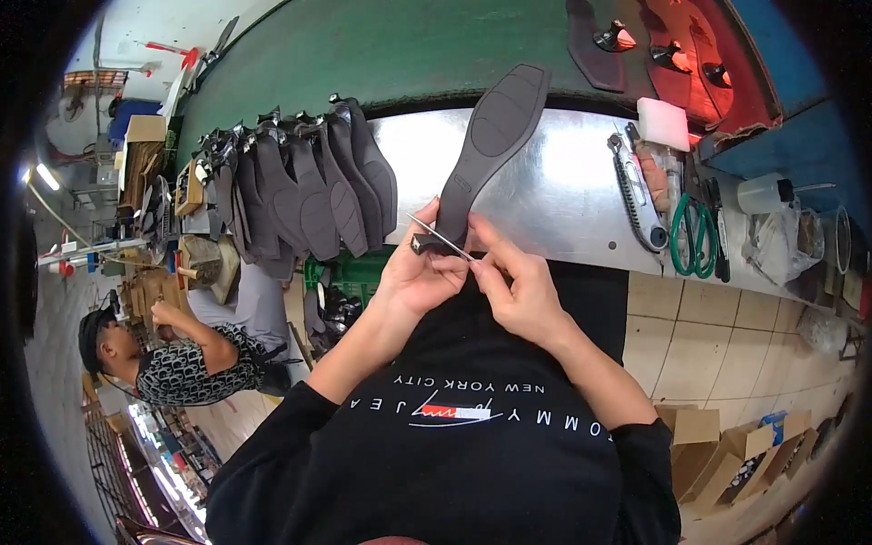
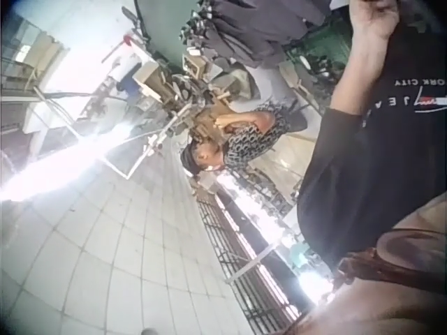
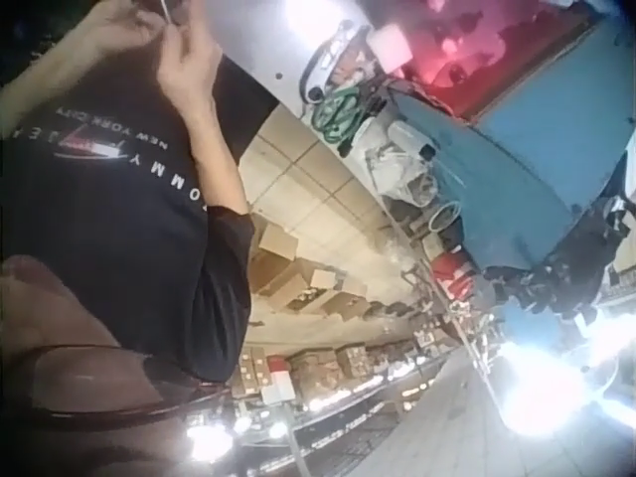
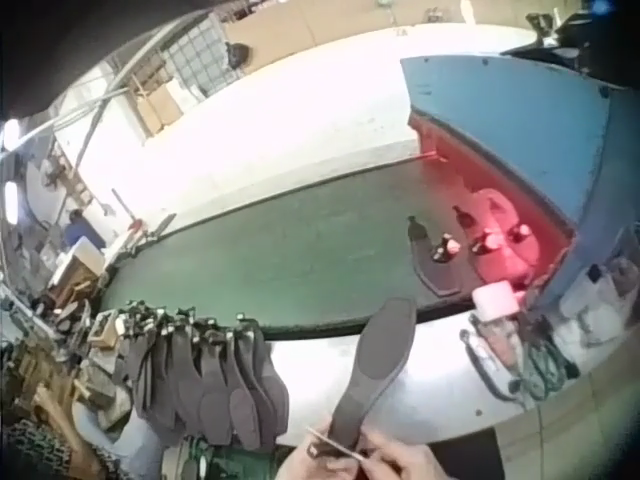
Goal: Manually assembling shoe components by attaching small parts to the heel area of shoe soles.
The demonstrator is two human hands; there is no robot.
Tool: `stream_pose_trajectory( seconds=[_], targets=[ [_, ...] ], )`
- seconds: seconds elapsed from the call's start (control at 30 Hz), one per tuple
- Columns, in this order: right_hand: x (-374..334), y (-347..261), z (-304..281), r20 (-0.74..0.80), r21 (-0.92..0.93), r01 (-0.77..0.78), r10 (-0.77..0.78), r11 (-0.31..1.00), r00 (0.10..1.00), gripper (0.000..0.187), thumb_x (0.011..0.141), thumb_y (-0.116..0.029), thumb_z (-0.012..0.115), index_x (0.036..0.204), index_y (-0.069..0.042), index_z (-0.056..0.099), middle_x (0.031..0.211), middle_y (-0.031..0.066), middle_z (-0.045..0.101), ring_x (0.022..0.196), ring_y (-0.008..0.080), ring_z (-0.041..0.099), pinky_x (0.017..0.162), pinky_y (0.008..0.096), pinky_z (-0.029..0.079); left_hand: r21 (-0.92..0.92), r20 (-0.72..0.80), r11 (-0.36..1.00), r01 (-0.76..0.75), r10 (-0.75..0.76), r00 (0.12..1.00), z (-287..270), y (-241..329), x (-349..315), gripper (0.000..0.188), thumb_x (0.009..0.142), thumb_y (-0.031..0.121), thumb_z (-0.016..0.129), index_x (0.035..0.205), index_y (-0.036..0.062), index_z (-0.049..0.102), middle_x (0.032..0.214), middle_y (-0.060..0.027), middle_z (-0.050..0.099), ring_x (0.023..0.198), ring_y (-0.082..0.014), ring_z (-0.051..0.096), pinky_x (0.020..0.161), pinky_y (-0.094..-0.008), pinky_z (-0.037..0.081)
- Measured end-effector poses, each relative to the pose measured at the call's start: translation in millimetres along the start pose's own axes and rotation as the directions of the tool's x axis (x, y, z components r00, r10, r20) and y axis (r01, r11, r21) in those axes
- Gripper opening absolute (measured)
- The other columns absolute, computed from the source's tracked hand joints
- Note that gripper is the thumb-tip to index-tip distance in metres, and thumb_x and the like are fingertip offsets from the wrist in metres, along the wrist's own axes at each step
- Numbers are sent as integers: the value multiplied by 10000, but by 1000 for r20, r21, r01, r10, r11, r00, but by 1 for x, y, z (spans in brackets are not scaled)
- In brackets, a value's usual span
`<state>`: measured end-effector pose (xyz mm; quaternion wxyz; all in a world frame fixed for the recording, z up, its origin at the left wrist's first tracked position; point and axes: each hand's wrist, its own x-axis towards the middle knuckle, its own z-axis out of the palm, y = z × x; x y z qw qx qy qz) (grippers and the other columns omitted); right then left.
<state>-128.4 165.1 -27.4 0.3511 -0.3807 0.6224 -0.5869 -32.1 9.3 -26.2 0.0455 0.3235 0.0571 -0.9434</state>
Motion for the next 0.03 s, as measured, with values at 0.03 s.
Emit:
stream_pose_trajectory(
  seconds=[0.03],
  targets=[
    [-2,2,0,0,-157,88,-89,984,996,686,914,-30,537,1516,-122,221,698,22,595,606,86,536,593,217,438,4,54,1000,-3,3,999,-5,-1,-2,200,896,290,657,1008,124,651,947,-38,685,868,-137,646,423,-180,411]
  ],
)
